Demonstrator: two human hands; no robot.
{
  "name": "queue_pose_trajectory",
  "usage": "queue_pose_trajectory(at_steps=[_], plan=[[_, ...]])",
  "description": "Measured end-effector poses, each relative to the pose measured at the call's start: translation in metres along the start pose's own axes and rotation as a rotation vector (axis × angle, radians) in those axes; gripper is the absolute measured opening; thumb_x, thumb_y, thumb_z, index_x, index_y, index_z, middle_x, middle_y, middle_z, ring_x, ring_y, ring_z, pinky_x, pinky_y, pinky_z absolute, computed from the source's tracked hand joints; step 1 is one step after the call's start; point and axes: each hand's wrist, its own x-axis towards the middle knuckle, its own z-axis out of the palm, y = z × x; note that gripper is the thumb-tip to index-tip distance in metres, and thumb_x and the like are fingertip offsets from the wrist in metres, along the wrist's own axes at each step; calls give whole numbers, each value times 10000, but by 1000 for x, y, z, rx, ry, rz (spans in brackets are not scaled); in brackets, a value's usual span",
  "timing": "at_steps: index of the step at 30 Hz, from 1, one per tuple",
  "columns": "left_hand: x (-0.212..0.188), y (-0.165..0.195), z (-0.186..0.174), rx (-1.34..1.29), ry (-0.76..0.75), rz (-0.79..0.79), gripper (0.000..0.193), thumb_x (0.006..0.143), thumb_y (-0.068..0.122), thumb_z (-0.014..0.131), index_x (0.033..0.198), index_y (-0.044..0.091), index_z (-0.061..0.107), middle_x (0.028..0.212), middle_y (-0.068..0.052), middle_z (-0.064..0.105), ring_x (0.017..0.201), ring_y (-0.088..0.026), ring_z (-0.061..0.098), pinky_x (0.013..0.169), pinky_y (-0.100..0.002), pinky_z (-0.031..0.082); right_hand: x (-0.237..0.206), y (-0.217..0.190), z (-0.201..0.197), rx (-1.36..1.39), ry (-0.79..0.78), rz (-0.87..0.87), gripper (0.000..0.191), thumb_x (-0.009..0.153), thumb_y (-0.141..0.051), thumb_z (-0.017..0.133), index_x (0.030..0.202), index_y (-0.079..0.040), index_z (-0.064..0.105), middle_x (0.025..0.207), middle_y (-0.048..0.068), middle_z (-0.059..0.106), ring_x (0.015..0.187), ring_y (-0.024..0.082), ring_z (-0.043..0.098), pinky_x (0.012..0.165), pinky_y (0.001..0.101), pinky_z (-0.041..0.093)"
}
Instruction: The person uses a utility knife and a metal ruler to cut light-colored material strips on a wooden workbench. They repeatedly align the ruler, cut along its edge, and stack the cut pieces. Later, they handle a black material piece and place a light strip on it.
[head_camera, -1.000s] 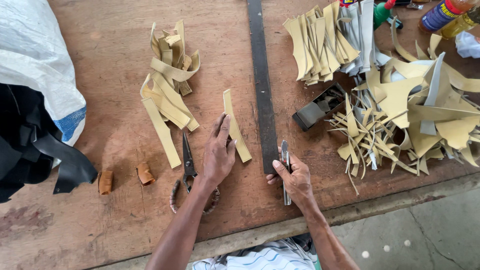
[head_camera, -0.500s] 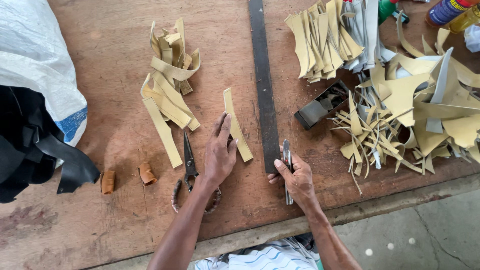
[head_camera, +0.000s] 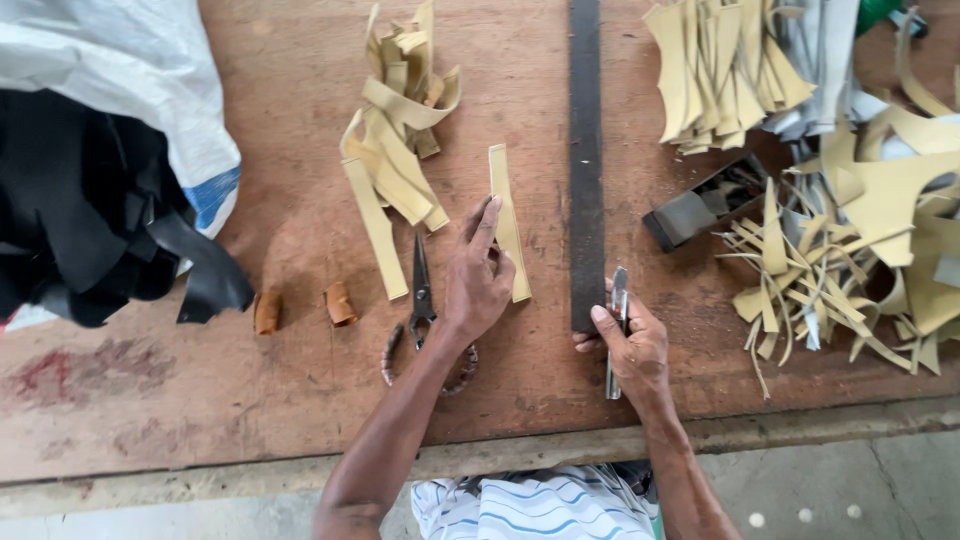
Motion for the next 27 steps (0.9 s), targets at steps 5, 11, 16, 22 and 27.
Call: queue_pose_trajectory(at_steps=[5, 11, 16, 22, 27], plan=[[1, 0, -4, 22, 90, 46, 712, 828, -146, 592, 1513, -41, 428, 1504, -206, 502, 862, -176, 680, 713, -299, 585, 1, -2, -1, -10, 0, 1, 400, 1002, -109, 591, 1377, 25, 572, 917, 120, 732, 714, 181, 730, 586, 294, 650], [0, -9, 2, 21, 27, 34, 716, 843, -158, 588, 1524, -10, 423, 1510, -217, 483, 949, -248, 679, 762, -308, 611, 0, -2, 0, -46, -6, -25, 404, 1001, -120, 596, 1377, 29, 576, 910, 118, 736, 715, 177, 736, 582, 289, 657], [-1, -14, 11, 1, -6, 117, 690, 889, -134, 620, 1534, 6, 417, 1519, -232, 457, 1220, -350, 643, 977, -338, 622, 2, 0, 2, -23, 1, -11, 424, 993, -123, 621, 1381, 45, 579, 864, 119, 725, 706, 173, 731, 572, 285, 654], [0, -10, 7, 35, -78, -35, 658, 900, -88, 611, 1518, 35, 421, 1532, -221, 448, 1094, -296, 704, 957, -342, 622, 3, 3, 3, 15, 24, 22, 448, 979, -118, 619, 1398, 24, 554, 863, 103, 718, 688, 160, 721, 565, 273, 648], [0, -7, 3, 58, -35, 91, 645, 897, -91, 640, 1505, -7, 440, 1499, -246, 486, 1157, -325, 682, 979, -363, 607, 2, 4, 3, 10, 9, 11, 413, 990, -124, 615, 1373, 29, 593, 857, 96, 720, 694, 151, 721, 578, 269, 653]])
